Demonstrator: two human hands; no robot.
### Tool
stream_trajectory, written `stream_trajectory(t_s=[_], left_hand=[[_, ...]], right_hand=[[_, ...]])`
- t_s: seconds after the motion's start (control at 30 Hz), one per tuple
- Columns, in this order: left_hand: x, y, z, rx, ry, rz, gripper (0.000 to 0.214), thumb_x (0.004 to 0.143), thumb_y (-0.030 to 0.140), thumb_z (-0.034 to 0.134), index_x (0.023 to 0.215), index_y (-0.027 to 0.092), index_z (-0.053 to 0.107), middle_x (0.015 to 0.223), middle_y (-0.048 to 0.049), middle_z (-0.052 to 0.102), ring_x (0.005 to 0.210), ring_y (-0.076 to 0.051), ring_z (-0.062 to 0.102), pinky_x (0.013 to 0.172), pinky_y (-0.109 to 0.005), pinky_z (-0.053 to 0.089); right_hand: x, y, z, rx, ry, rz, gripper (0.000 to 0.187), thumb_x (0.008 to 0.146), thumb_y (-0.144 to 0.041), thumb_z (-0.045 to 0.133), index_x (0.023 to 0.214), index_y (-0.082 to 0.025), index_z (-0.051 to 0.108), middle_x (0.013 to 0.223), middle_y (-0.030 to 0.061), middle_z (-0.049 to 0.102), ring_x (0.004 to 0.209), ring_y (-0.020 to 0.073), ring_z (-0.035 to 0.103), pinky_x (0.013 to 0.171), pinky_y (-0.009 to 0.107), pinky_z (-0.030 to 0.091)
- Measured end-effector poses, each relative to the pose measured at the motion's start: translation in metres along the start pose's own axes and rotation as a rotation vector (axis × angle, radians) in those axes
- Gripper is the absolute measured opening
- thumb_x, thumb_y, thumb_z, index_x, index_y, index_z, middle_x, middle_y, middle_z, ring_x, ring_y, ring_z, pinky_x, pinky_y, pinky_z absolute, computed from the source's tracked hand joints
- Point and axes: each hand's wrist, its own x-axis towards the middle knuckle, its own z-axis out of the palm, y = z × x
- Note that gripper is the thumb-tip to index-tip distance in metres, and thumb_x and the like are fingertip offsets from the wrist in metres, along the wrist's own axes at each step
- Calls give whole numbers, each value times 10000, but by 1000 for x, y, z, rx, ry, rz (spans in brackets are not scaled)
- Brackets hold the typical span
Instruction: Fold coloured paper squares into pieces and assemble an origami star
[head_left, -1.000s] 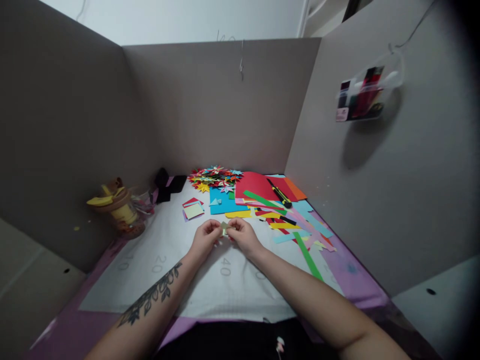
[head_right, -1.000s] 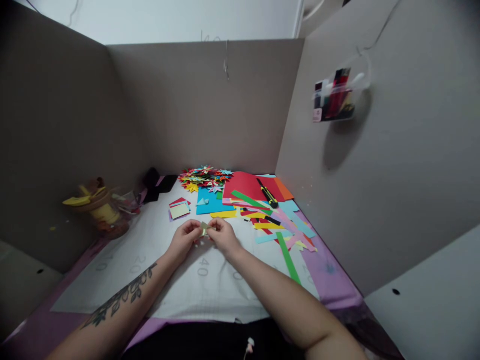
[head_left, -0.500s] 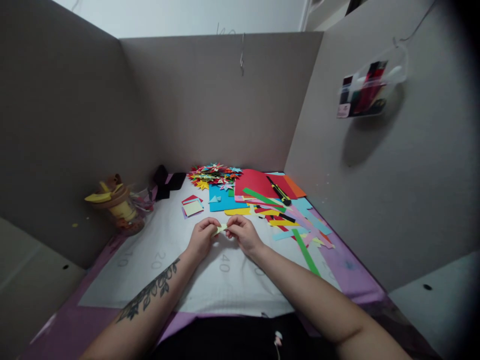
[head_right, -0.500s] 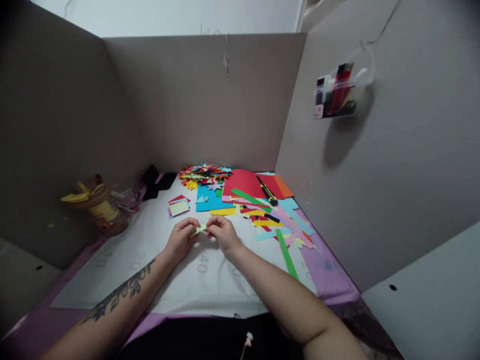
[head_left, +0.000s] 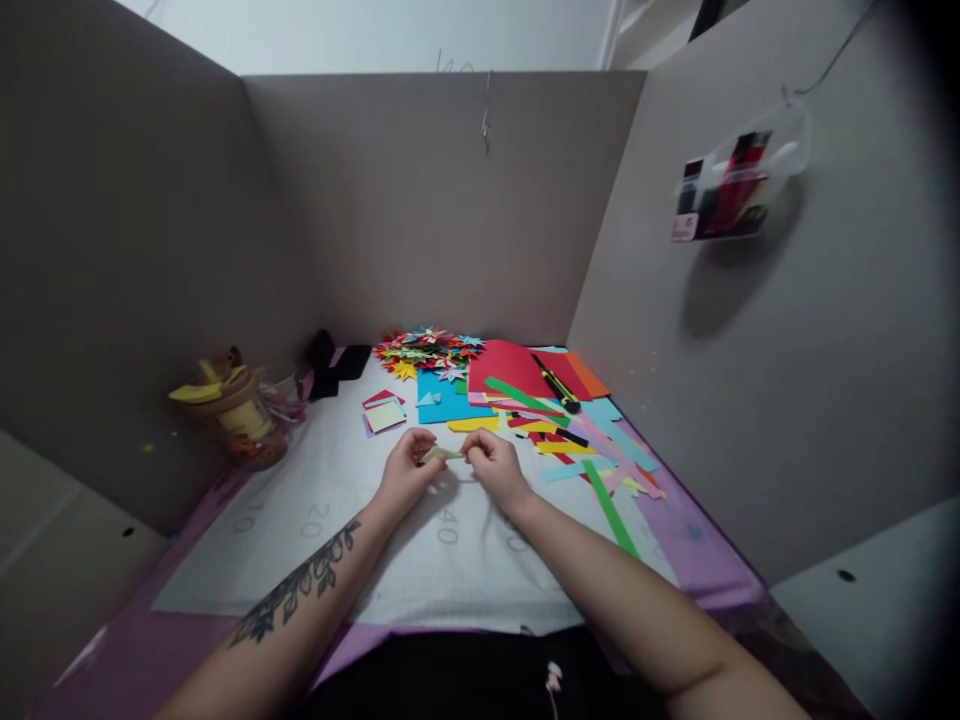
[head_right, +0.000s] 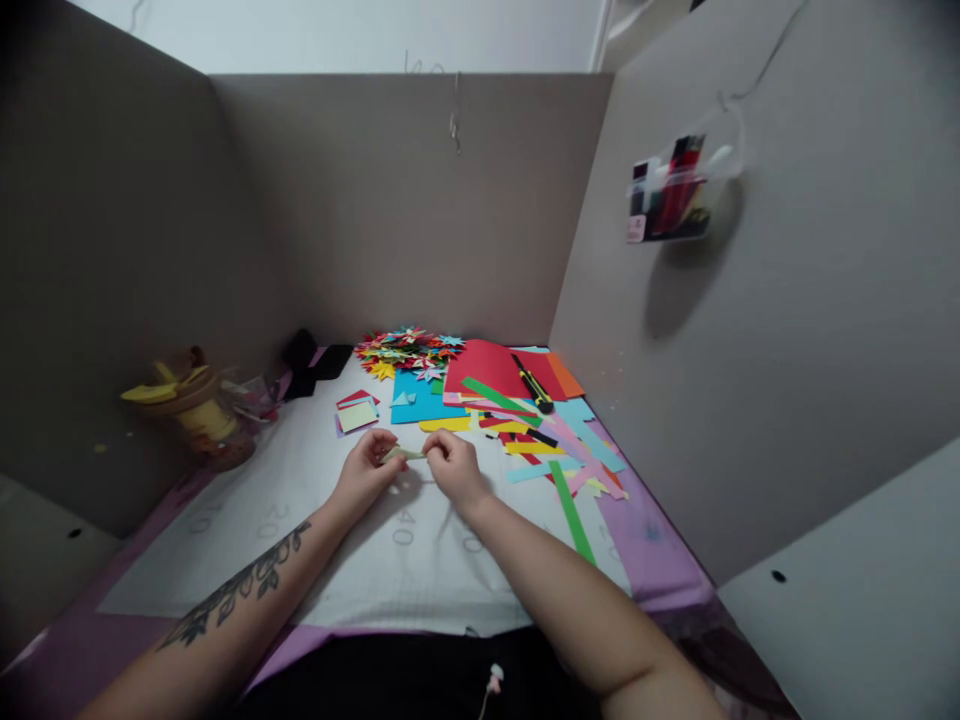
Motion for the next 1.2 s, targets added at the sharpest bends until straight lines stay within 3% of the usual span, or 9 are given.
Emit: stream_trajectory(t_s=[0.1,0.2,0.3,0.6,0.8,1.2], left_hand=[[1,-3,-1,25,-10,11,321,666,225,631,924,195,443,668,44,577,620,-117,601,578,-208,435],[0,-6,-1,70,-47,18,322,673,244,630,926,195,436,688,32,592,633,-120,594,575,-210,434],[-1,-7,0,94,-75,21,321,674,278,641,919,194,451,699,26,601,637,-123,586,571,-211,436],[-3,-1,0,250,-85,105,137,716,296,603,761,167,609,744,-12,617,664,-126,546,588,-210,427],[1,2,-3,114,54,10,136,664,276,652,719,165,595,653,18,596,565,-103,513,534,-200,390],[13,-5,-14,-108,205,-48,282,645,322,707,824,168,553,690,16,614,641,-121,590,574,-208,425]], right_hand=[[-1,-4,-1,-58,10,-109,152,732,-149,449,705,-201,589,715,15,605,662,157,536,610,263,406],[-3,-8,3,-83,-72,-208,118,758,-168,495,775,-206,605,811,38,623,764,177,548,659,276,421],[-4,-8,8,-106,-132,-203,109,765,-167,504,752,-214,601,783,28,607,767,177,536,672,280,415],[1,-4,7,-104,-132,-135,115,782,-180,485,686,-198,547,706,-5,561,693,146,506,646,249,377],[3,-1,8,-60,-134,-92,118,779,-218,501,685,-194,568,708,0,575,680,146,509,617,244,374],[14,5,-6,54,-25,34,145,751,-280,528,639,-189,542,641,-7,538,619,144,484,584,250,378]])
